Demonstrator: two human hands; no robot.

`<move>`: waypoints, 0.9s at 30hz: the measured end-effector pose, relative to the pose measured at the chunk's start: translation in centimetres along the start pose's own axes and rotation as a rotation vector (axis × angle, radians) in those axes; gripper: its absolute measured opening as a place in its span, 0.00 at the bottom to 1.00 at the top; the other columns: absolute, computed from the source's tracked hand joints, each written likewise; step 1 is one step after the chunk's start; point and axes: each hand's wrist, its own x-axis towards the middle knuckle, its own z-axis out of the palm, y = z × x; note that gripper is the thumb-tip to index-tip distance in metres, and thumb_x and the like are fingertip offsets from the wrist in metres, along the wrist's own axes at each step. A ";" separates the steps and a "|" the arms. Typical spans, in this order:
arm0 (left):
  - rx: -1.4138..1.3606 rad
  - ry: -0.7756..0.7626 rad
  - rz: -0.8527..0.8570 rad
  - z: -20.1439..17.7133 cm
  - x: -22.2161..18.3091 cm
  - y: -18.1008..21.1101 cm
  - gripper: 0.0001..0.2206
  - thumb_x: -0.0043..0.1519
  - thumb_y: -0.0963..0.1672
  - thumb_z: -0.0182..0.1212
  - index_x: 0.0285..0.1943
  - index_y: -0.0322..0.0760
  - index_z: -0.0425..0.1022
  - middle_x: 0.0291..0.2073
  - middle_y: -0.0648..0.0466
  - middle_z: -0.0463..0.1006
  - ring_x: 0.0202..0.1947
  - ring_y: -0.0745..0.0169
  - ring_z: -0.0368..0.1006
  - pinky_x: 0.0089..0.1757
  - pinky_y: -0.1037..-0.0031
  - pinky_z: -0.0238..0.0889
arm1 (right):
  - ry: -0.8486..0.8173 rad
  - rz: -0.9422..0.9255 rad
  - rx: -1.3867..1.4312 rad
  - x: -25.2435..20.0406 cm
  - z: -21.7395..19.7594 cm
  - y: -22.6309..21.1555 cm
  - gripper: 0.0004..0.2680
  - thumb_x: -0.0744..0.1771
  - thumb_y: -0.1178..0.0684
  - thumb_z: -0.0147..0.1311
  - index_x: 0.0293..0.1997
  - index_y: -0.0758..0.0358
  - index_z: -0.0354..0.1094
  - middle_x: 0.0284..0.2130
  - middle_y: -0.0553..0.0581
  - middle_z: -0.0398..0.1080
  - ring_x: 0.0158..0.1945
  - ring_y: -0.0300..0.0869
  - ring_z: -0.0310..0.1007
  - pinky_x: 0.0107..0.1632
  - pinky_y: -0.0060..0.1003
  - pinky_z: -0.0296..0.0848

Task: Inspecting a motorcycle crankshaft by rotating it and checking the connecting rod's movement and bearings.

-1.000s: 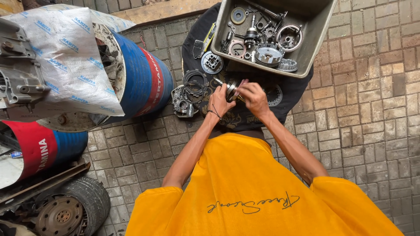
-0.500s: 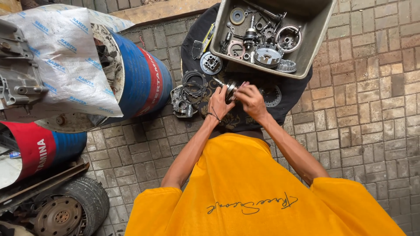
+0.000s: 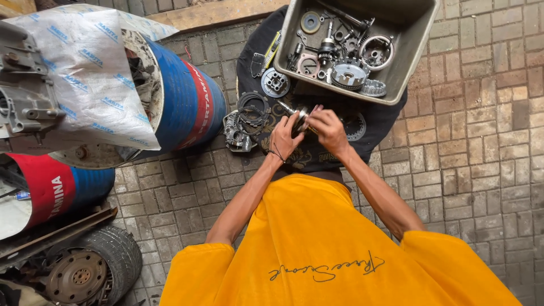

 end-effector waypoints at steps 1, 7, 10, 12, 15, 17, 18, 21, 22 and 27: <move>-0.017 0.004 -0.002 0.2 0.1 0.0 0.31 0.53 0.48 0.70 0.67 0.48 0.66 0.37 0.51 0.68 0.36 0.41 0.76 0.36 0.56 0.75 | 0.021 0.017 -0.003 -0.1 -0.1 1.0 0.06 0.69 0.62 0.54 0.45 0.60 0.79 0.39 0.59 0.76 0.45 0.54 0.76 0.52 0.48 0.77; -0.012 -0.004 -0.004 0.6 -0.3 -0.1 0.31 0.51 0.48 0.71 0.66 0.51 0.66 0.38 0.54 0.68 0.36 0.43 0.76 0.38 0.57 0.75 | -0.022 0.022 0.032 -0.1 -0.9 -1.4 0.07 0.69 0.63 0.54 0.45 0.58 0.79 0.41 0.57 0.76 0.46 0.54 0.76 0.51 0.49 0.77; -0.011 -0.001 -0.010 0.5 0.1 0.1 0.31 0.53 0.48 0.71 0.67 0.51 0.65 0.38 0.55 0.67 0.37 0.46 0.76 0.38 0.58 0.75 | 0.019 0.101 0.001 -1.0 -0.7 1.5 0.08 0.69 0.64 0.53 0.47 0.59 0.79 0.40 0.56 0.75 0.44 0.52 0.77 0.49 0.48 0.77; -0.009 -0.002 -0.011 0.5 -0.2 0.4 0.31 0.52 0.47 0.71 0.67 0.50 0.65 0.38 0.54 0.68 0.37 0.45 0.76 0.38 0.57 0.75 | 0.006 0.047 0.000 -0.5 -1.3 -0.3 0.08 0.69 0.64 0.52 0.46 0.59 0.79 0.41 0.57 0.76 0.45 0.53 0.76 0.51 0.48 0.77; -0.003 0.014 -0.013 0.6 0.1 0.0 0.32 0.51 0.48 0.72 0.67 0.50 0.66 0.39 0.54 0.68 0.37 0.44 0.76 0.39 0.57 0.75 | 0.001 -0.010 -0.006 0.2 -1.3 -0.2 0.08 0.70 0.64 0.51 0.45 0.60 0.79 0.40 0.59 0.75 0.45 0.56 0.75 0.53 0.48 0.77; -0.010 0.019 -0.017 1.0 -0.1 0.1 0.32 0.52 0.48 0.71 0.67 0.52 0.66 0.39 0.55 0.68 0.37 0.45 0.75 0.39 0.58 0.75 | -0.001 -0.001 -0.019 -0.4 -1.1 0.4 0.08 0.70 0.64 0.49 0.45 0.61 0.79 0.39 0.61 0.75 0.44 0.57 0.75 0.53 0.49 0.77; -0.009 0.021 -0.021 1.2 -0.1 0.2 0.32 0.51 0.48 0.72 0.67 0.52 0.66 0.39 0.55 0.68 0.37 0.46 0.75 0.39 0.58 0.75 | 0.010 0.023 -0.031 -0.7 -0.9 0.7 0.08 0.70 0.64 0.50 0.46 0.61 0.78 0.39 0.59 0.75 0.45 0.55 0.75 0.53 0.48 0.77; -0.017 0.026 -0.032 0.6 -0.1 0.5 0.32 0.51 0.48 0.71 0.67 0.52 0.66 0.39 0.55 0.68 0.37 0.46 0.75 0.40 0.58 0.75 | -0.016 0.011 -0.045 0.2 -1.0 -1.2 0.08 0.70 0.62 0.51 0.47 0.59 0.78 0.40 0.58 0.75 0.46 0.53 0.76 0.54 0.48 0.77; -0.029 0.024 -0.039 0.4 -0.2 0.6 0.31 0.52 0.47 0.71 0.67 0.51 0.66 0.39 0.54 0.68 0.37 0.45 0.75 0.40 0.57 0.74 | -0.056 -0.021 -0.050 0.6 -1.2 -2.3 0.07 0.70 0.60 0.52 0.47 0.57 0.78 0.41 0.57 0.75 0.48 0.53 0.75 0.54 0.48 0.77; -0.016 0.037 -0.044 1.1 -0.3 0.2 0.32 0.51 0.48 0.72 0.67 0.54 0.66 0.39 0.55 0.68 0.38 0.47 0.75 0.41 0.59 0.74 | -0.007 0.062 -0.034 0.3 -0.8 -0.4 0.09 0.70 0.63 0.49 0.47 0.59 0.78 0.40 0.58 0.74 0.44 0.54 0.75 0.50 0.48 0.77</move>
